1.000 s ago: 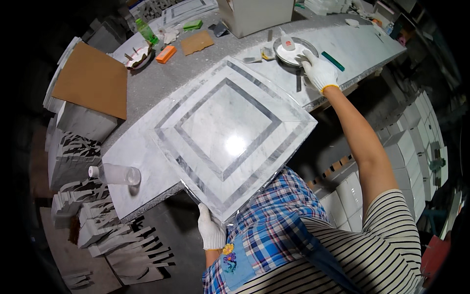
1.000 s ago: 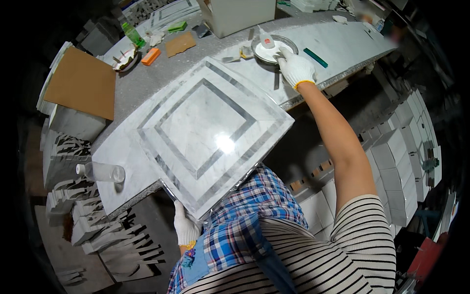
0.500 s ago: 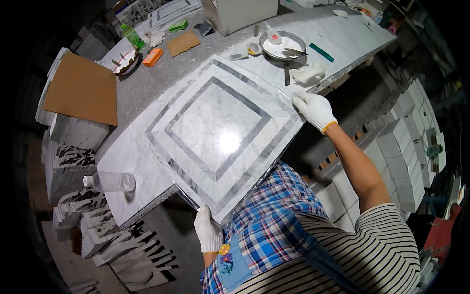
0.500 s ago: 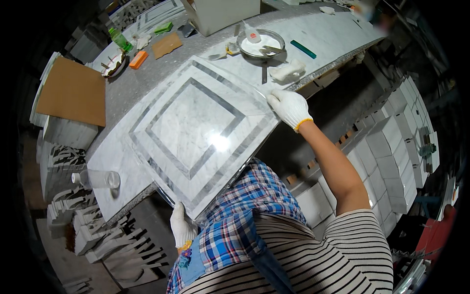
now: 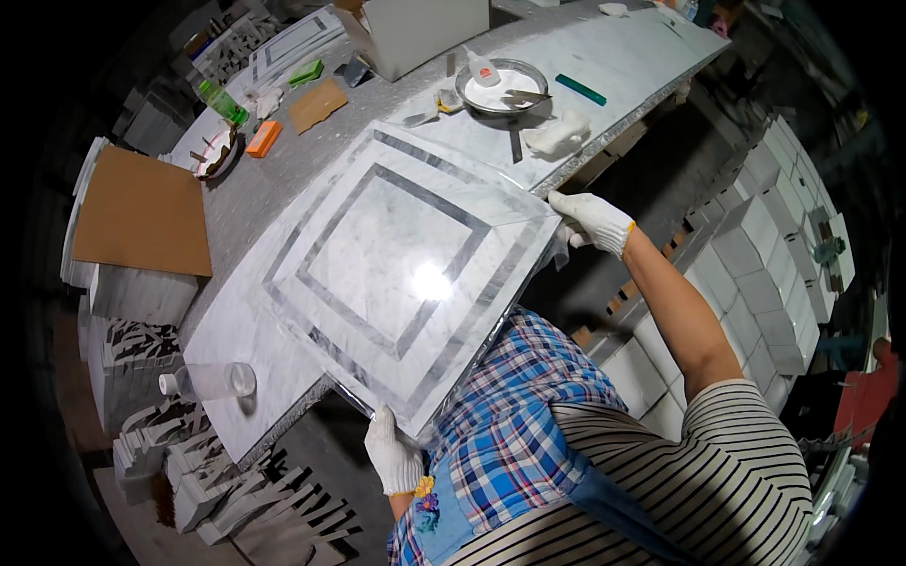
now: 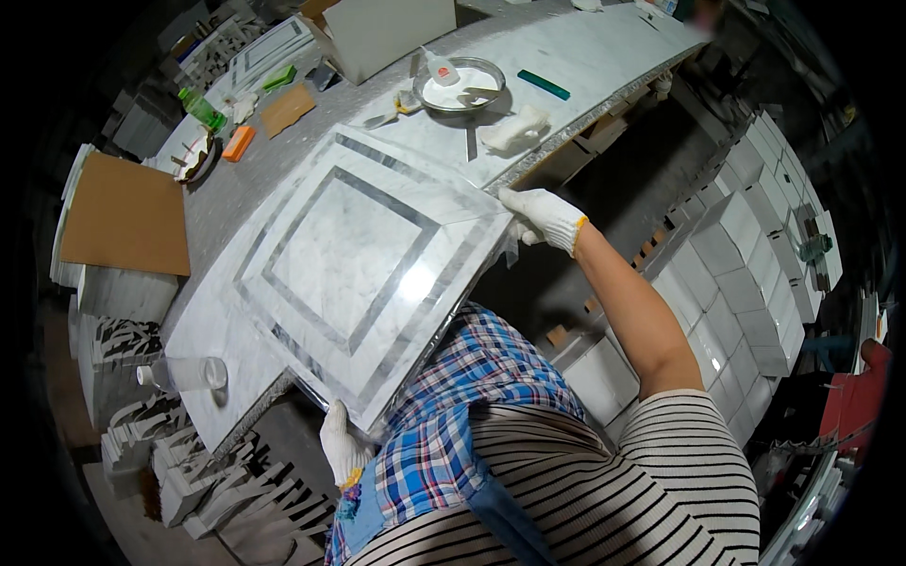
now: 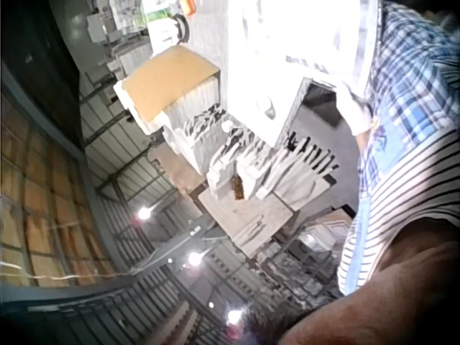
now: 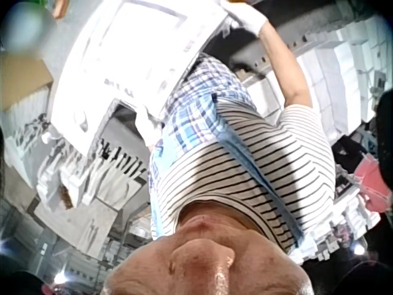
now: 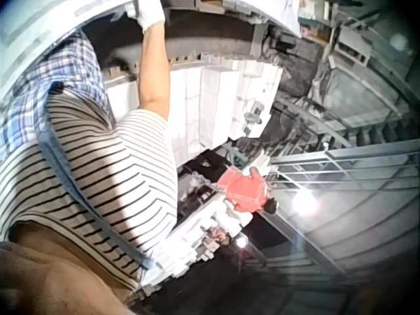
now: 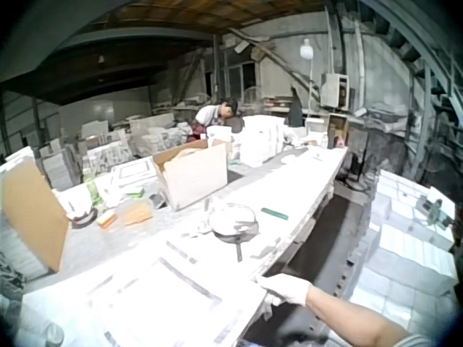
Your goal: The person wraps a square decorative panel with clear plastic film using a metal straightedge and a utility knife. They smooth the film, trim the edges, and place the finished panel into a cardboard box before repeating the process with another panel.
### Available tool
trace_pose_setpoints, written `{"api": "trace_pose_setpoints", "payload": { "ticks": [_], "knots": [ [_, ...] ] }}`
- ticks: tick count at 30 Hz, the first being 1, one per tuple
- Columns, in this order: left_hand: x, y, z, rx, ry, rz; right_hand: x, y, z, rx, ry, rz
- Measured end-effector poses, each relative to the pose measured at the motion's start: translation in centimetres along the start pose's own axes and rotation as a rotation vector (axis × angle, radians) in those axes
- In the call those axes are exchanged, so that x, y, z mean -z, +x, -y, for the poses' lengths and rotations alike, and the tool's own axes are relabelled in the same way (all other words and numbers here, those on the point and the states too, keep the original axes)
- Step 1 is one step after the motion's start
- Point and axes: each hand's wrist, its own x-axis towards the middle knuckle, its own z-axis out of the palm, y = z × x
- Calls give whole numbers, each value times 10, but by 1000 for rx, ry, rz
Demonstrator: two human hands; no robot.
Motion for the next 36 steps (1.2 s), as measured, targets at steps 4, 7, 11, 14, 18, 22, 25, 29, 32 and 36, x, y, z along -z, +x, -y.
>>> {"api": "trace_pose_setpoints", "payload": {
  "ticks": [4,7,11,14,18,22,25,29,32,36],
  "knots": [
    [3,3,-2,-2,38,-10,0,1,-8,115,-17,65],
    [18,10,-3,-38,152,21,-7,-6,-8,150,-30,78],
    [24,10,-15,-69,219,-78,-13,-29,-23,162,14,119],
    [55,14,-22,-101,320,-102,-23,-60,-24,58,-32,138],
    [65,10,-34,-138,361,-139,-31,-89,-36,35,-77,191],
    [71,12,-39,-148,463,-139,-24,-95,-50,24,-17,271],
    [50,7,-38,-160,395,-189,-20,-94,-49,89,-52,309],
    [29,-6,-47,-31,408,-228,-15,-85,-56,95,-99,331],
    [48,4,-39,-111,366,-158,-15,-83,-57,126,-167,314],
    [41,1,-42,-84,408,-162,-14,-83,-60,134,-229,300]
  ]
}}
